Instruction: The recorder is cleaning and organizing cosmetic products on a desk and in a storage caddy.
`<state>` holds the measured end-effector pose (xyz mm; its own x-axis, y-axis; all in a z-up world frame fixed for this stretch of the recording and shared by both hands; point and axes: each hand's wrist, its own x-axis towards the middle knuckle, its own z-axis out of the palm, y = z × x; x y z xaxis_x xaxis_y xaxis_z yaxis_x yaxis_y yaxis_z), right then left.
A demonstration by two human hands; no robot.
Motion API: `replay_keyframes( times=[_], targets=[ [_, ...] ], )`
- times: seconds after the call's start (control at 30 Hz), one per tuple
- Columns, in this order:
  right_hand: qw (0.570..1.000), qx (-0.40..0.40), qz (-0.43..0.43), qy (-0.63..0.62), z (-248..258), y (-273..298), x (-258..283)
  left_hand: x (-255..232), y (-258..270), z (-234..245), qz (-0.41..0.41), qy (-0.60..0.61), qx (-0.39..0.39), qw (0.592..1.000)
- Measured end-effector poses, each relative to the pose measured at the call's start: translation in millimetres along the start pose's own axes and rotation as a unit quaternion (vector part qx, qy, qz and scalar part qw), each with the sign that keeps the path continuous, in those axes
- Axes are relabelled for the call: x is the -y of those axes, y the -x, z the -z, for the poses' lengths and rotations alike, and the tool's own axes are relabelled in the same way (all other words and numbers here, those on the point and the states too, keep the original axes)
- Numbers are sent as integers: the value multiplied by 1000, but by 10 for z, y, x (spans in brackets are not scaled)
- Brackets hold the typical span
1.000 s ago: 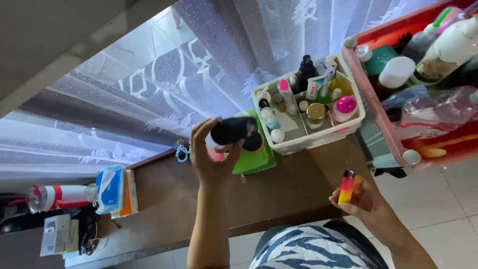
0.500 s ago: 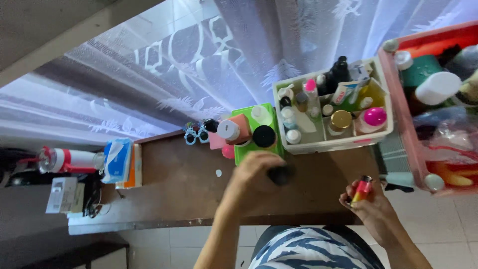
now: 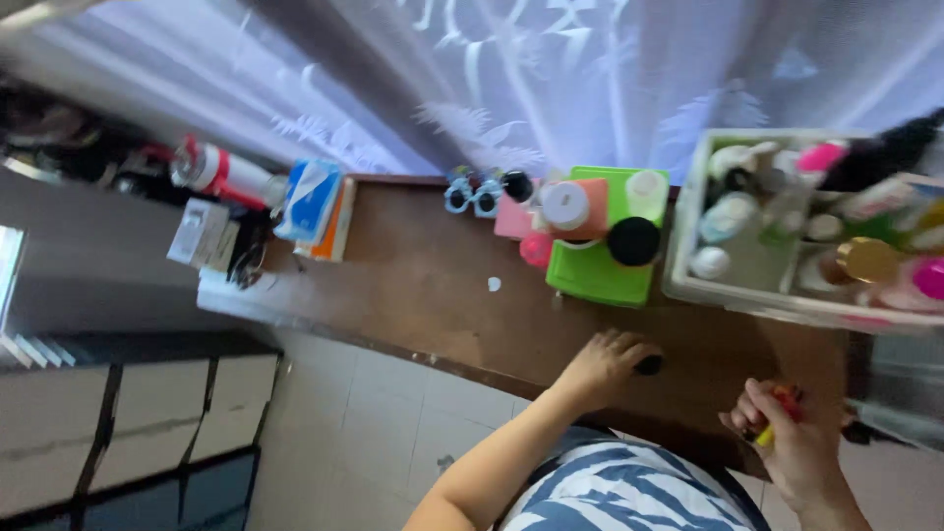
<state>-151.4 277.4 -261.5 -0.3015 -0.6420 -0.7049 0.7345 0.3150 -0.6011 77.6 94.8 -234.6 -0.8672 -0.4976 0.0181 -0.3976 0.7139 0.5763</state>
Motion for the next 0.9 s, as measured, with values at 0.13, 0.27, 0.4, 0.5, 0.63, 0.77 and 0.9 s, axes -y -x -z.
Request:
replay_keyframes(
  times=[0.13, 0.27, 0.4, 0.5, 0.63, 0.77, 0.9],
  targets=[
    [998, 12, -18, 61, -1, -188, -139, -18, 106, 1, -9, 33, -23, 999],
    [992, 11, 42, 118, 125, -426, -378, -146, 159, 306, -27, 79, -101, 991],
    [986, 162, 45, -18, 879, -1362, -689, 225, 377, 529, -28, 68, -218, 973],
    [882, 424, 121, -169, 1258, -1991, -924, 782, 636, 1411, 87, -301, -308, 898],
    [943, 293, 156, -25, 1080, -1948, -1020, 2194, 1157, 2399, 87, -73, -462, 880],
    [972, 69, 193, 119, 632, -1755, -1502, 3883, 1340, 3169, 254, -267, -458, 809],
    [976, -52, 208, 26, -395, -1157, -1590, 4940, 1372, 3691, 336, -339, -392, 786]
  ],
)
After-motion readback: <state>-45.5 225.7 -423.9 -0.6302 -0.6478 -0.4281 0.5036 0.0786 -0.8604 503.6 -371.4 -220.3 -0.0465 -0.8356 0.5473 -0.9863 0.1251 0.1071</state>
